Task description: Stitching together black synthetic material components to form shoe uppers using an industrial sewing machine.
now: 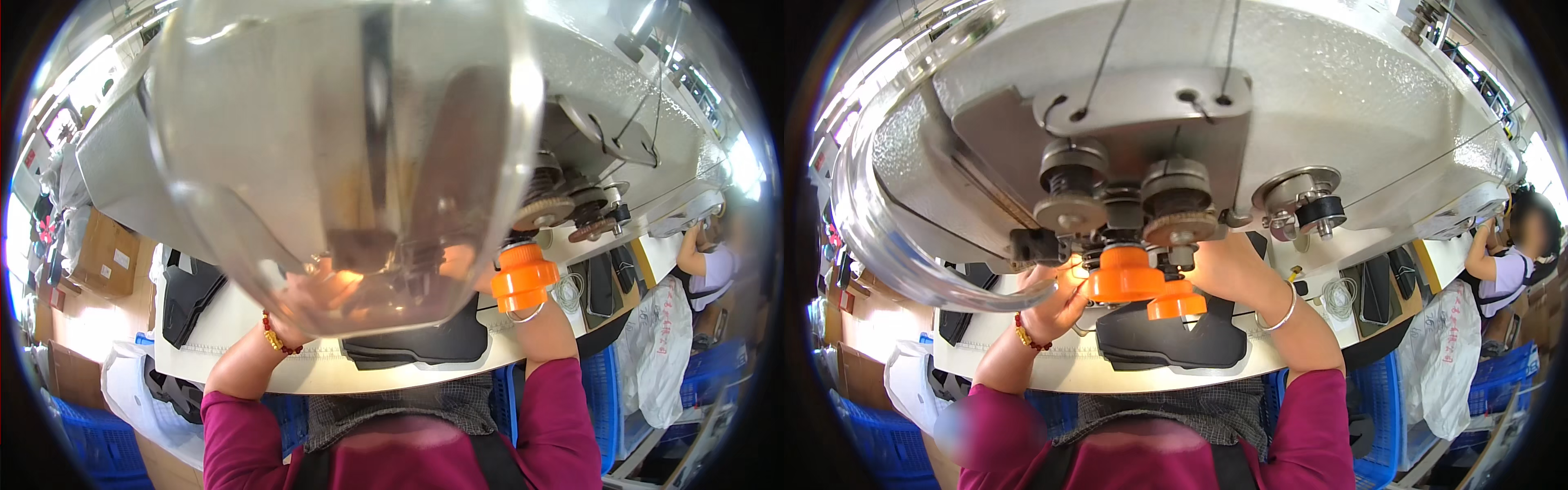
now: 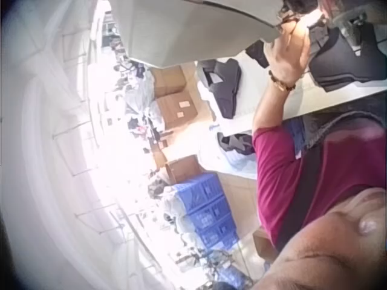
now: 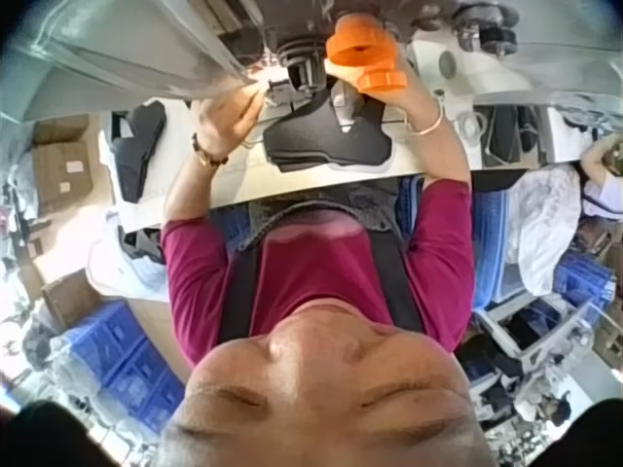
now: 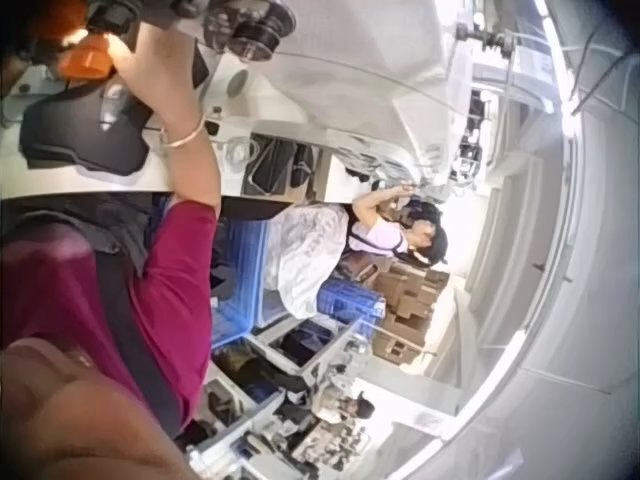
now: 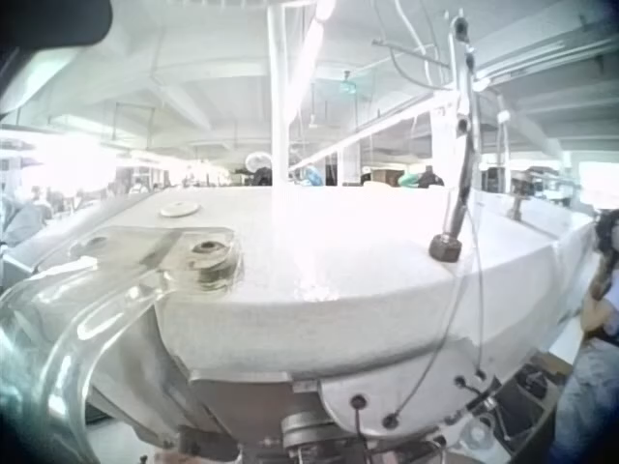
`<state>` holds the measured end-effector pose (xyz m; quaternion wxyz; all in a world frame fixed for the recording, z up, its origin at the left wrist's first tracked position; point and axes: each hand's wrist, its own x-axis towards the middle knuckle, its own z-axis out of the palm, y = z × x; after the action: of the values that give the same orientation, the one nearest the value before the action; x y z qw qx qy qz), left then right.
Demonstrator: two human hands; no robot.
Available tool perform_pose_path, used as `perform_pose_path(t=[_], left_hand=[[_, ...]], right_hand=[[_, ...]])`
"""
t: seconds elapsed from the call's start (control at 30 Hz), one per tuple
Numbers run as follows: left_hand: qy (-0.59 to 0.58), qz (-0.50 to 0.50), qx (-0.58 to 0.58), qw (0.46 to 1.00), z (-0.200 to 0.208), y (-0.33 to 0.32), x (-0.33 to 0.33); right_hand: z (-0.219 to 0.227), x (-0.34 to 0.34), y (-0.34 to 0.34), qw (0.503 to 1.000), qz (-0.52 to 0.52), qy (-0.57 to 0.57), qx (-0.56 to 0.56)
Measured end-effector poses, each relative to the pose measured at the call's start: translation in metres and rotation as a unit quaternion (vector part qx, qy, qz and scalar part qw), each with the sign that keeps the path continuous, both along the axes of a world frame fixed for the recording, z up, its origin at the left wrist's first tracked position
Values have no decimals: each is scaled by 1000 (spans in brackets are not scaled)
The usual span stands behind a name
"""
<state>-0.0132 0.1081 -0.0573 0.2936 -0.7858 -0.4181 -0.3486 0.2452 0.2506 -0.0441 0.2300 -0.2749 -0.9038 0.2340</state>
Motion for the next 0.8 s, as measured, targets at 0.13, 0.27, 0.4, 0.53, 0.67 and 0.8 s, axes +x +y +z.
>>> perform_pose_path(t=[0.13,0.27,0.4,0.53,0.67,0.8], left_hand=[[14,0,-17,1000,-12,-1,-10],[-6,26,-23,999,-10,1,-7],[-74,-7,-49,996,-2,5,-3],[-113,-41,-63,991,10,9,0],[-118,4,-76,990,-1,8,0],[-145,14,-83,986,-5,-1,-1]], right_hand=[[-6,-3,4,996,41,77,28],[-35,4,20,996,36,-31,81],[-31,5,15,998,11,-33,53],[-38,8,18,995,15,11,101],[-13,7,13,996,41,20,72],[-17,20,4,996,4,-43,83]])
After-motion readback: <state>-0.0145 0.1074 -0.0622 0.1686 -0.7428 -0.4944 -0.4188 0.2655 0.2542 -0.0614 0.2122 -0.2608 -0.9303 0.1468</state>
